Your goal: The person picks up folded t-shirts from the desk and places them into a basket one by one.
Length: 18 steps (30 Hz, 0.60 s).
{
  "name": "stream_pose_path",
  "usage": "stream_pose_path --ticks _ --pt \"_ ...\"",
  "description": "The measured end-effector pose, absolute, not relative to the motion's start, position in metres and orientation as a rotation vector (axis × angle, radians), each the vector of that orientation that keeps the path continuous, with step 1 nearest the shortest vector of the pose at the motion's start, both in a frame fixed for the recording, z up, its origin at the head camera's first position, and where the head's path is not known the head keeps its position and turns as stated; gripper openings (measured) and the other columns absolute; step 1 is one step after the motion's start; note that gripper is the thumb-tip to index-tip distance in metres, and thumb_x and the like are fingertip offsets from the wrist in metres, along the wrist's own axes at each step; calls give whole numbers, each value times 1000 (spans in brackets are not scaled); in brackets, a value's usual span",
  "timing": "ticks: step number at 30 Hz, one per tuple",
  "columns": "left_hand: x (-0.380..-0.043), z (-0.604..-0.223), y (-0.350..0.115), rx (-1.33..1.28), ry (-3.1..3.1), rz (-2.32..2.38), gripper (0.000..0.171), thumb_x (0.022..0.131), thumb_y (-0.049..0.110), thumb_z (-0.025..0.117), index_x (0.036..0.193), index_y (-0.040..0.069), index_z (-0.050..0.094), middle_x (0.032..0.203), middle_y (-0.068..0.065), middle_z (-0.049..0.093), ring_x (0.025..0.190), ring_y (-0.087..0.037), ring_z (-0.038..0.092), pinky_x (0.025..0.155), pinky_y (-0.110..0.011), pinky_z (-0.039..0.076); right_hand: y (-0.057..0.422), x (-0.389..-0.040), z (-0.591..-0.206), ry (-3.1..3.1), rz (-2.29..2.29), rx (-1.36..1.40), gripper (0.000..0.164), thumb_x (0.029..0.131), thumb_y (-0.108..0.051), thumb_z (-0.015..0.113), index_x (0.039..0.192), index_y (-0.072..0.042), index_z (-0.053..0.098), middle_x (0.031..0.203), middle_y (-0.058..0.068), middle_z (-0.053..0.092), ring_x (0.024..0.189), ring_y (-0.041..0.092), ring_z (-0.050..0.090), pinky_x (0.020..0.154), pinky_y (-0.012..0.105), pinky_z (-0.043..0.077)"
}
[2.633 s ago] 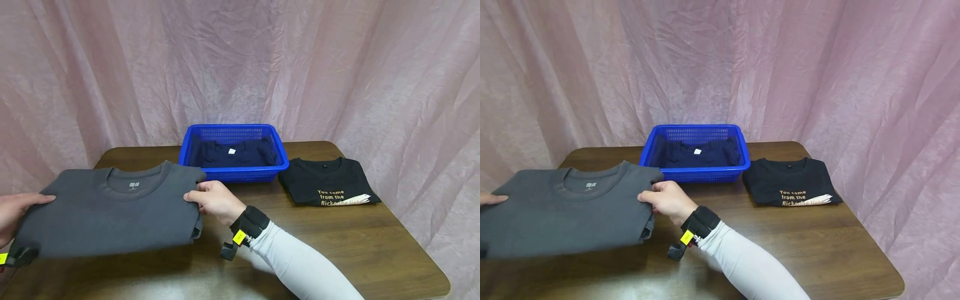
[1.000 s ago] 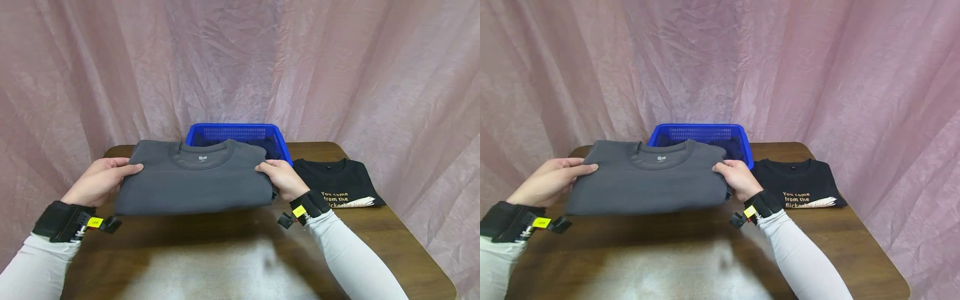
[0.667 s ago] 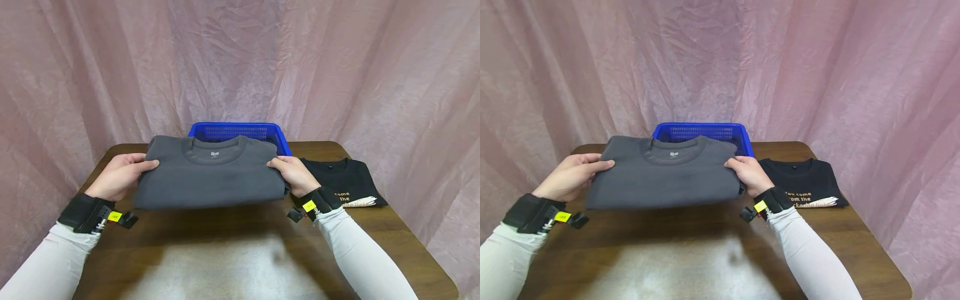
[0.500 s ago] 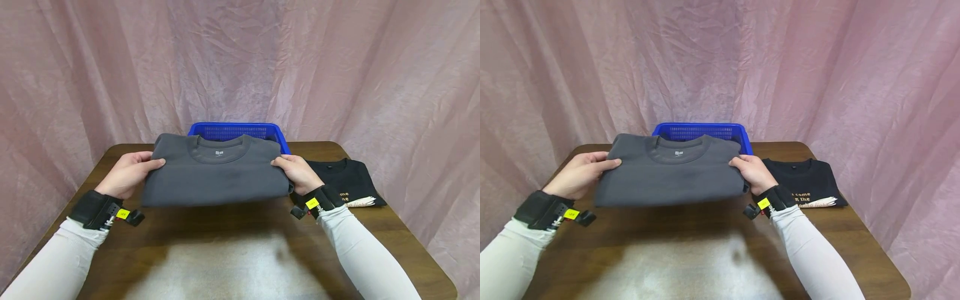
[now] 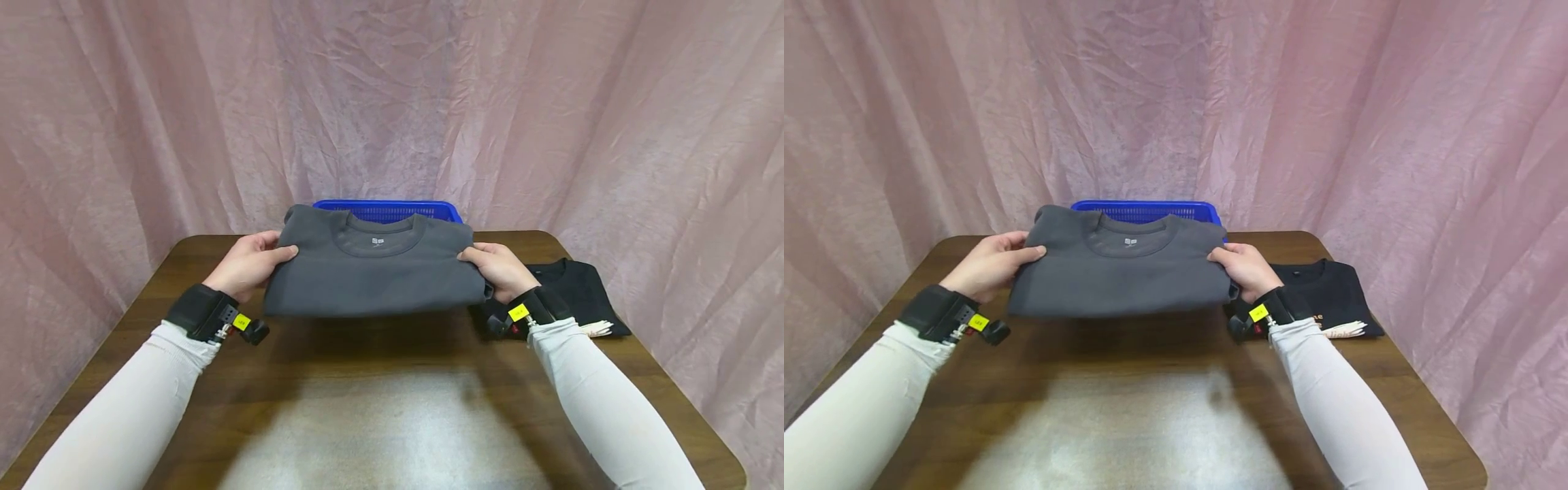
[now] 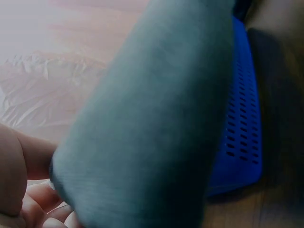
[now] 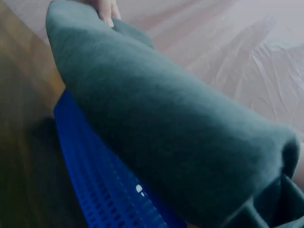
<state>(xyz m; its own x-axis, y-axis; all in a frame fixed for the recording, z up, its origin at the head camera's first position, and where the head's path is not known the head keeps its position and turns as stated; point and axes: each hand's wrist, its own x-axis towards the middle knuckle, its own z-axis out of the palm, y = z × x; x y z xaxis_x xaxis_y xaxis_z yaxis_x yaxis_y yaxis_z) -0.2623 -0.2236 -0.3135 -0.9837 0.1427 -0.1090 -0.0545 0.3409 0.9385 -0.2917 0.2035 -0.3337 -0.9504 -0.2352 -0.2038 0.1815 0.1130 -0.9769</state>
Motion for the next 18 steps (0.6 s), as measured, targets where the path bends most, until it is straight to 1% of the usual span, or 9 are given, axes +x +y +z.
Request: stream_pose_path --ticks 3,6,8,10,13,15,18 --pt "-270 -312 -220 68 2447 1699 49 104 31 59 145 6 52 113 -6 68 85 -10 70 76 -29 60 206 -298 -332 2124 -1879 -40 36 103 -24 56 129 1 55 83 -2 65 65 10 65 63 26 59" --pt "-277 -311 -217 48 2470 1690 47 103 31 59 142 5 55 111 -5 68 83 -9 69 74 -27 60 207 -305 -330 2172 -1859 -16 33 102 -26 57 123 0 59 80 -2 64 63 10 63 62 25 58" --pt "-282 -311 -215 32 2462 1708 47 103 30 60 141 3 55 108 -3 68 82 -8 69 74 -27 60 206 -311 -330 2207 -1853 -8 29 101 -27 59 114 -2 62 76 -3 62 61 10 62 60 25 57" --pt "-288 -310 -214 16 2455 1722 47 103 29 59 141 3 55 106 -2 68 81 -8 69 73 -27 60 205 -317 -329 2244 -1854 1 23 100 -26 61 102 -4 64 72 -4 60 59 10 60 58 24 55" --pt "-298 -310 -210 -18 2445 1743 48 103 29 59 143 3 54 112 -6 68 82 -9 70 74 -28 61 202 -326 -328 2301 -1853 6 21 98 -24 62 89 -6 64 67 -5 57 56 8 56 55 22 52" --pt "-305 -310 -207 -45 2453 1748 49 104 29 58 145 4 53 120 -11 66 83 -9 70 74 -27 61 201 -332 -327 2331 -1853 21 19 97 -23 62 88 -6 64 68 -6 56 56 8 56 54 22 51" --pt "-316 -311 -202 -85 2476 1752 50 104 29 58 147 5 52 130 -15 64 85 -10 70 74 -26 60 199 -341 -325 2384 -1829 50 21 96 -24 62 99 -4 66 75 -5 58 60 7 56 57 21 51"
